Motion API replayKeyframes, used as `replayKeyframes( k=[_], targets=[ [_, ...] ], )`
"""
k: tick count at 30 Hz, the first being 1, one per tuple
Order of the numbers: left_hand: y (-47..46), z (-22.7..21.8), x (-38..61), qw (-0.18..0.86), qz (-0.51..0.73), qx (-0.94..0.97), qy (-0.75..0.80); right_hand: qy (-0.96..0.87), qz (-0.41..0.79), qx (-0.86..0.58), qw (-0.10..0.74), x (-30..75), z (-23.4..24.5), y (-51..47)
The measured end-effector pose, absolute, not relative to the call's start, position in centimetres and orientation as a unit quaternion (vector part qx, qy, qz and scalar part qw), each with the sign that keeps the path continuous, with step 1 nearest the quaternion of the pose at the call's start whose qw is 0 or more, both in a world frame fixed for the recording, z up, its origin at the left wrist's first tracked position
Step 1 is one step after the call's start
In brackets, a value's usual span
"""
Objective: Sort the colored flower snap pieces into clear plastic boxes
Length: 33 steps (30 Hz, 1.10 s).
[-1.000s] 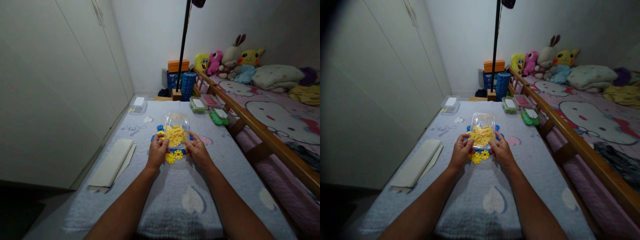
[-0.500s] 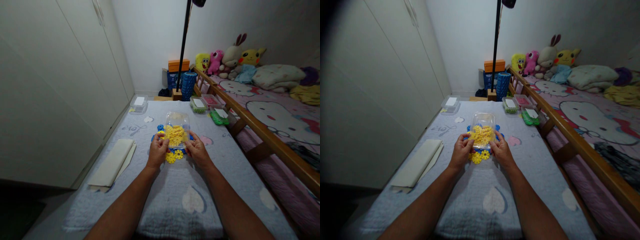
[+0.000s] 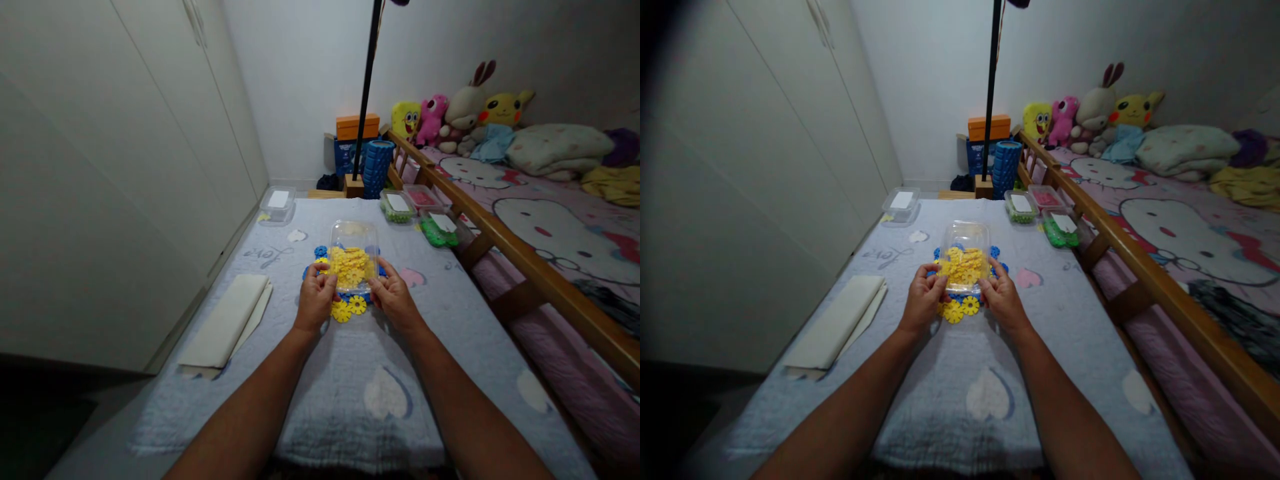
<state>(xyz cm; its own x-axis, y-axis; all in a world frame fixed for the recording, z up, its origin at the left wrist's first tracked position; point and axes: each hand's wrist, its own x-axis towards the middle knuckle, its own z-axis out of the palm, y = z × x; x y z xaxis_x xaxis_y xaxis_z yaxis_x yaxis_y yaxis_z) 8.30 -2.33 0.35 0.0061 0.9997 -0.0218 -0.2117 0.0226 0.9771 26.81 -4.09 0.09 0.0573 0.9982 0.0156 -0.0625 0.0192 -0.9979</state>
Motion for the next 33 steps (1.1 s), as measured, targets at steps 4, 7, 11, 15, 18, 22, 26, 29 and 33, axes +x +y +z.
replayKeyframes(
  k=[4,7,11,15,18,22,26,29,33],
  targets=[
    [-2.4,0.4,8.3,0.553,0.545,0.440,0.452,-0.478,0.491,-0.496,0.533,26.9,-0.2,-3.9],
    [-2.4,0.3,8.4,0.546,0.548,0.440,0.456,-0.477,0.485,-0.499,0.537,26.9,-0.4,-3.8],
    [-2.5,0.1,8.8,0.552,0.558,0.413,0.462,-0.469,0.473,-0.504,0.550,26.8,-0.4,-3.8],
    [-3.1,0.1,9.5,0.578,0.546,0.399,0.457,-0.455,0.464,-0.505,0.569,26.6,-0.2,-3.9],
    [-3.5,0.1,10.0,0.592,0.537,0.398,0.452,-0.454,0.456,-0.502,0.578,26.5,-0.1,-4.0],
    [-3.7,-0.1,10.6,0.606,0.540,0.365,0.455,-0.454,0.445,-0.506,0.582,26.3,-0.3,-3.9],
    [-3.7,-0.4,10.8,0.608,0.564,0.321,0.457,-0.458,0.448,-0.508,0.575,25.7,-0.7,-3.8],
    [-3.6,-0.3,10.5,0.601,0.583,0.302,0.455,-0.465,0.471,-0.496,0.562,25.4,-0.9,-3.9],
    [-2.8,0.7,9.6,0.583,0.603,0.298,0.457,-0.488,0.446,-0.490,0.569,25.5,-1.1,-4.1]
  ],
)
